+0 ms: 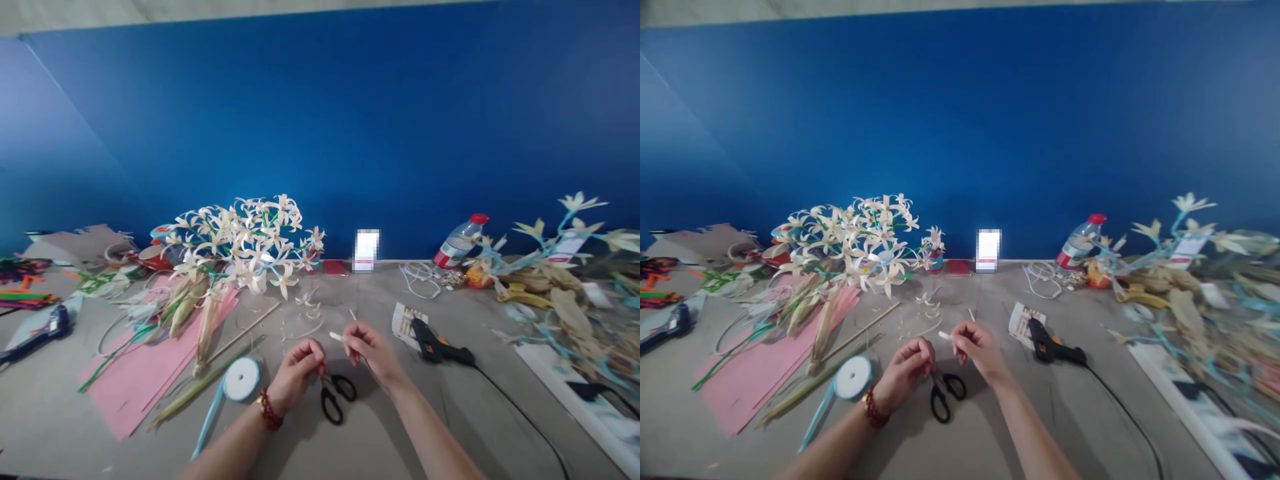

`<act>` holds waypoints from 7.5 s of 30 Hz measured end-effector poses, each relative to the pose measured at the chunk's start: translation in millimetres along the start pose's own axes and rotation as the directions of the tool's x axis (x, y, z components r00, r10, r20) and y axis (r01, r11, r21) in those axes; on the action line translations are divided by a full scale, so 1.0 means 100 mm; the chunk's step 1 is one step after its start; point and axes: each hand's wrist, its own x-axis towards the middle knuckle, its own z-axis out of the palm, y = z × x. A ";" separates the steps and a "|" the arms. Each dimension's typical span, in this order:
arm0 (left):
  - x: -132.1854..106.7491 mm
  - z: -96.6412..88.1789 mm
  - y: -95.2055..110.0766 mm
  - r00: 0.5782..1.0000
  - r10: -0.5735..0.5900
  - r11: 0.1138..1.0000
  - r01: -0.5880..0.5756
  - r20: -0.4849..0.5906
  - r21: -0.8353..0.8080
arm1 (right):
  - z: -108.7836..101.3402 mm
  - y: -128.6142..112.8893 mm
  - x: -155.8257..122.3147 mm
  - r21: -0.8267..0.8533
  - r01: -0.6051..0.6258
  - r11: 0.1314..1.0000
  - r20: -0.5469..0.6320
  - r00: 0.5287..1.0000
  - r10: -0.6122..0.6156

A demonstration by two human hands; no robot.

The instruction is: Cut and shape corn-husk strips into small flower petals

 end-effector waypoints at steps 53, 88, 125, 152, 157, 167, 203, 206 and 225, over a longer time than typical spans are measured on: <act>-0.10 0.08 -0.11 0.946 0.120 0.741 -0.288 0.303 0.607 | 0.21 0.00 1.42 -0.853 0.221 0.473 0.154 0.972 -0.177; -0.09 0.09 -0.05 0.993 0.109 0.931 -0.119 0.048 0.346 | 0.36 -0.08 -0.18 0.236 -0.258 0.937 0.022 0.965 0.260; -0.01 0.06 0.11 0.990 0.087 0.985 -0.102 -0.108 -0.142 | 0.00 0.09 -0.96 -0.211 -0.418 0.883 -0.167 0.906 0.389; -0.01 0.11 0.10 0.982 -0.100 0.948 0.047 -0.157 -0.314 | 0.67 0.19 -0.82 0.151 -0.345 0.926 -0.042 0.934 0.355; -0.01 0.11 0.09 0.984 -0.085 0.957 0.036 -0.160 -0.287 | 0.64 0.20 -0.81 0.099 -0.320 0.942 -0.081 0.941 0.328; -0.02 0.11 0.08 0.987 -0.081 0.965 0.042 -0.139 -0.260 | 0.62 0.19 -0.86 -0.001 -0.341 0.940 -0.113 0.934 0.339; -0.12 0.08 0.08 0.989 0.074 0.957 -0.106 0.126 0.272 | 0.48 0.08 -0.99 0.043 -0.331 0.943 -0.035 0.942 0.333; -0.12 0.09 0.08 0.989 0.073 0.960 -0.106 0.131 0.259 | 0.48 0.12 -0.99 0.061 -0.324 0.944 -0.043 0.944 0.327; -0.12 0.10 0.07 0.992 0.017 0.954 -0.053 0.125 0.296 | 0.41 0.10 -1.12 -0.036 -0.322 0.946 -0.264 0.916 0.301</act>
